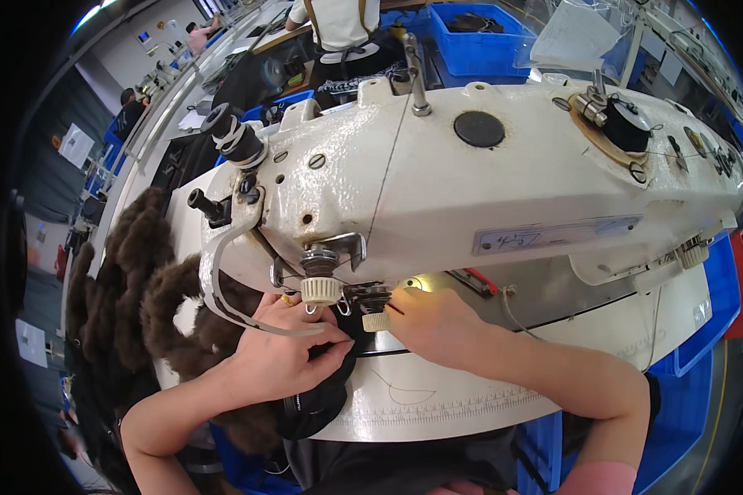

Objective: The recorder is using a heavy-duty industrial sewing machine to stitch fur-lined leather components together in a workshop setting.

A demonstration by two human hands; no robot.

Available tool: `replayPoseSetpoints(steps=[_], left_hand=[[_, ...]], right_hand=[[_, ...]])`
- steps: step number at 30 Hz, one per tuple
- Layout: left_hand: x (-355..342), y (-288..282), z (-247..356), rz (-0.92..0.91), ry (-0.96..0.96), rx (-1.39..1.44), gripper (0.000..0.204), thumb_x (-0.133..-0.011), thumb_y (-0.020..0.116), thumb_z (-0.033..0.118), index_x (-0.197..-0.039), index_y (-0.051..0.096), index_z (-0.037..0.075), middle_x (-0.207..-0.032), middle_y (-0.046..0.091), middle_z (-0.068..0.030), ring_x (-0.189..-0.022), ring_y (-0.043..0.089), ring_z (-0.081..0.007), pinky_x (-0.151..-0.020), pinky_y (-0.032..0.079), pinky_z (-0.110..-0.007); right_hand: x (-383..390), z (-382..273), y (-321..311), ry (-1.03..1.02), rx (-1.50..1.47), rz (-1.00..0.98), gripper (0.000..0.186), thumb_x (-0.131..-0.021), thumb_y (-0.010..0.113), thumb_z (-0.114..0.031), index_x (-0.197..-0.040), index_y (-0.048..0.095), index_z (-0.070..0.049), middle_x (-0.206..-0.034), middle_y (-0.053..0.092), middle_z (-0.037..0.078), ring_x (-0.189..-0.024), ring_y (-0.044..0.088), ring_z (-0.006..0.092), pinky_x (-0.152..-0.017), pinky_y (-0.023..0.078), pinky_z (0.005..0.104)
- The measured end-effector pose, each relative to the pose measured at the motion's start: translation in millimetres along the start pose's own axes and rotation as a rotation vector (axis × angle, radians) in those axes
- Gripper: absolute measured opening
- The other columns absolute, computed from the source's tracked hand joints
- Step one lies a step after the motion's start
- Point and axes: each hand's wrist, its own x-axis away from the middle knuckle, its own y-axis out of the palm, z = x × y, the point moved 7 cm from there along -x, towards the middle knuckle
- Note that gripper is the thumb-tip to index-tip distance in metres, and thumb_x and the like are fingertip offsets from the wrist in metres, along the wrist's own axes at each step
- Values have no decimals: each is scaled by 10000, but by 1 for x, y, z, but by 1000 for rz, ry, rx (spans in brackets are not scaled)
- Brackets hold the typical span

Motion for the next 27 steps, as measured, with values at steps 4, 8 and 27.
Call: replayPoseSetpoints(steps=[4,8,27], left_hand=[[2,2,-3,-11,-10,20,74,-758,734,206,-776,743,134,-784,621,29,-709,593,-171,-713,378,-351],[2,2,0,-20,-21,16,80,-762,742,217,-773,751,138,-763,605,33,-714,593,-169,-721,374,-352],[5,3,2,-30,10,32,72,-745,754,184,-780,751,121,-749,627,47,-860,595,-185,-866,396,-377]], right_hand=[[-11,-14,-17,-134,114,-74,105,-731,621,-120,-832,604,-96,-781,511,36,-648,602,165,-497,514,282],[-10,-21,-19,-258,183,-64,146,-741,625,-149,-885,619,-125,-786,502,24,-639,603,144,-482,506,263],[-13,-6,2,-199,18,-59,124,-691,623,-144,-806,607,-100,-741,550,26,-674,617,184,-533,522,315]])
